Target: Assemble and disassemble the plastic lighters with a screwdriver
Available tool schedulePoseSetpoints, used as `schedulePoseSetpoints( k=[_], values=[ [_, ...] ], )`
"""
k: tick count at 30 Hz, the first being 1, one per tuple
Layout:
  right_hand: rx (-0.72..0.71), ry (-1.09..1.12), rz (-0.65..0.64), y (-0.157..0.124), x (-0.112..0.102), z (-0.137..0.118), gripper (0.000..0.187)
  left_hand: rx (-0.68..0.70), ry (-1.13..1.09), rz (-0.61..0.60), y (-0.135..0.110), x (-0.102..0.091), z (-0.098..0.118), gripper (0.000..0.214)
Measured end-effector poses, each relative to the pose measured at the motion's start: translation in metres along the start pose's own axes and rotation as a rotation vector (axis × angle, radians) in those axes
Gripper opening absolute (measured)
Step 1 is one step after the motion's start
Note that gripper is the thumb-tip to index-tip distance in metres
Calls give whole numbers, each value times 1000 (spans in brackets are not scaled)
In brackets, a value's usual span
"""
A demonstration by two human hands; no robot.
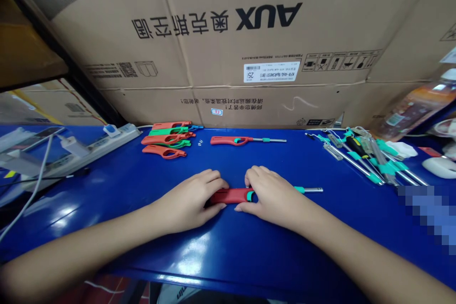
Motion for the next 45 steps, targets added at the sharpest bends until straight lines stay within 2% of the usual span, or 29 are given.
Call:
schedulePoseSetpoints(
  k=[5, 11, 15, 20, 26, 31, 36, 42, 45],
  values=[
    [32, 34, -11, 0, 0, -2, 39, 30, -51, -1, -1, 1, 2, 23],
    [14, 56, -16, 0, 0, -11, 33, 122, -166, 27, 0, 12, 8, 25],
    [-19, 9, -1, -1, 0, -17, 33, 121, -151, 54, 2, 14, 8, 21],
    [-45, 44, 12, -2, 2, -20, 34, 110, -91, 62, 3, 8, 10, 21],
    [-117, 119, 83, -1, 0, -20, 26, 198, -69, 82, 4, 6, 9, 18],
    [-153, 105, 80, -1, -2, -19, 25, 214, -69, 93, 7, 9, 3, 18],
    [-112, 102, 43, 0, -12, -5, 48, 161, -131, 106, 13, 9, -11, 27],
    [75, 470, 148, 3, -21, 30, 29, 80, -301, 149, 20, 8, -30, 31],
    [82, 557, 153, 4, -19, 36, 21, 51, -416, 160, 21, 8, -36, 32]
  ],
)
Point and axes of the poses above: each hand's wrist, its own y-axis towards the middle knuckle, its own x-axis out of the palm, z = x × y, the point moved 7 cm from there along y, towards the middle knuckle, and after that the axes turned 11 degrees about -x, right-handed, at the moved point
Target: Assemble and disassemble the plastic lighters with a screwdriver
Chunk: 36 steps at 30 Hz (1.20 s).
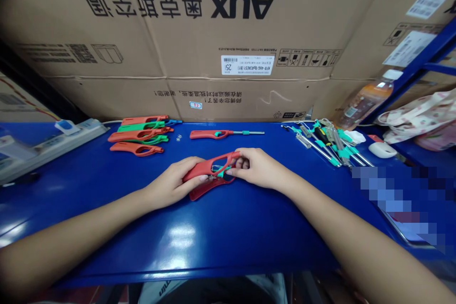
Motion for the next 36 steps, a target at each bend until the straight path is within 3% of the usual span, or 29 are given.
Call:
schedulePoseSetpoints(
  k=[6, 9, 14, 19, 22, 30, 36],
  values=[
    [-131, -233, -22, 1, 3, -4, 17, -131, -277, 110, 4, -6, -18, 23],
    [-143, -302, 4, 1, 2, -4, 13, -119, -364, 132, 5, -7, -22, 12],
    [-148, -251, 31, -1, 2, -12, 12, -95, -221, 110, 3, -6, -10, 6],
    [-210, -199, 96, -5, 2, -25, 14, -21, -65, 131, 1, -2, -1, 31],
    [-211, -169, 128, -5, 0, -26, 16, 45, -15, 145, 1, 0, 1, 27],
    [-133, -173, 36, -2, -2, -15, 29, 100, -32, 131, 0, -8, 4, 23],
    [-90, -40, 113, 1, -12, -12, 36, 102, -62, 82, 2, -12, 7, 25]
  ],
)
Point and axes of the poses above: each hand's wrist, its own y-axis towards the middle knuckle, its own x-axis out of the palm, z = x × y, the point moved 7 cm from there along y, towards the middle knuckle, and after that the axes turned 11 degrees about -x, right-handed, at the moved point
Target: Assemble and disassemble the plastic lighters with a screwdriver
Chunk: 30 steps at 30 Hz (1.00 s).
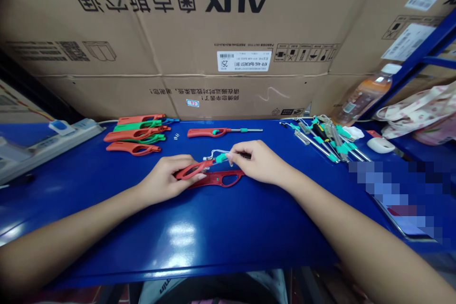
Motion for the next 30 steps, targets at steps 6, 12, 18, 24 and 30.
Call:
schedulePoseSetpoints(
  k=[6, 12, 18, 24, 30],
  values=[
    [-30, -61, 325, 1, -56, 7, 41, -132, -91, 49, 3, -7, -13, 30],
    [56, 169, 467, -5, -58, 15, 38, -544, -515, 122, 1, -5, -30, 37],
    [-25, 49, 115, -9, 18, -23, 27, -708, -838, -60, -10, 30, -16, 44],
    [-40, 87, -24, -13, 37, -31, 23, -689, -1005, -92, -12, 39, -9, 34],
    [-56, -44, -75, -12, 46, -30, 40, -708, -997, -175, -13, 44, -3, 45]
  ],
)
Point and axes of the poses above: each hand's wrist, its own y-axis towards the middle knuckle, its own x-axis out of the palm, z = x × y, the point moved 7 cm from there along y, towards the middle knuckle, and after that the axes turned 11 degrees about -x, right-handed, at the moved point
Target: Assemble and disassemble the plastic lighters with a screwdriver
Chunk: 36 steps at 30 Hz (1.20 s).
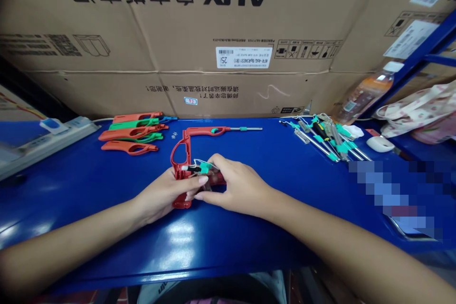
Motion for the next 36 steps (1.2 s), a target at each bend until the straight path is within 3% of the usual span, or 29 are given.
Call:
schedulePoseSetpoints(
  k=[7, 14, 22, 36],
  values=[
    [7, 159, 21, 1, 2, 2, 17, 1, 38, -14, 1, -2, -1, 44],
    [-3, 233, 95, -3, -6, 5, 11, 128, 91, 128, 4, -17, 4, 45],
    [-59, 140, 126, -3, -14, 1, 24, 82, 98, 73, 7, -17, 0, 42],
    [-48, 164, 98, -5, -14, -2, 24, 99, 83, 33, 6, -14, 1, 41]
  ],
)
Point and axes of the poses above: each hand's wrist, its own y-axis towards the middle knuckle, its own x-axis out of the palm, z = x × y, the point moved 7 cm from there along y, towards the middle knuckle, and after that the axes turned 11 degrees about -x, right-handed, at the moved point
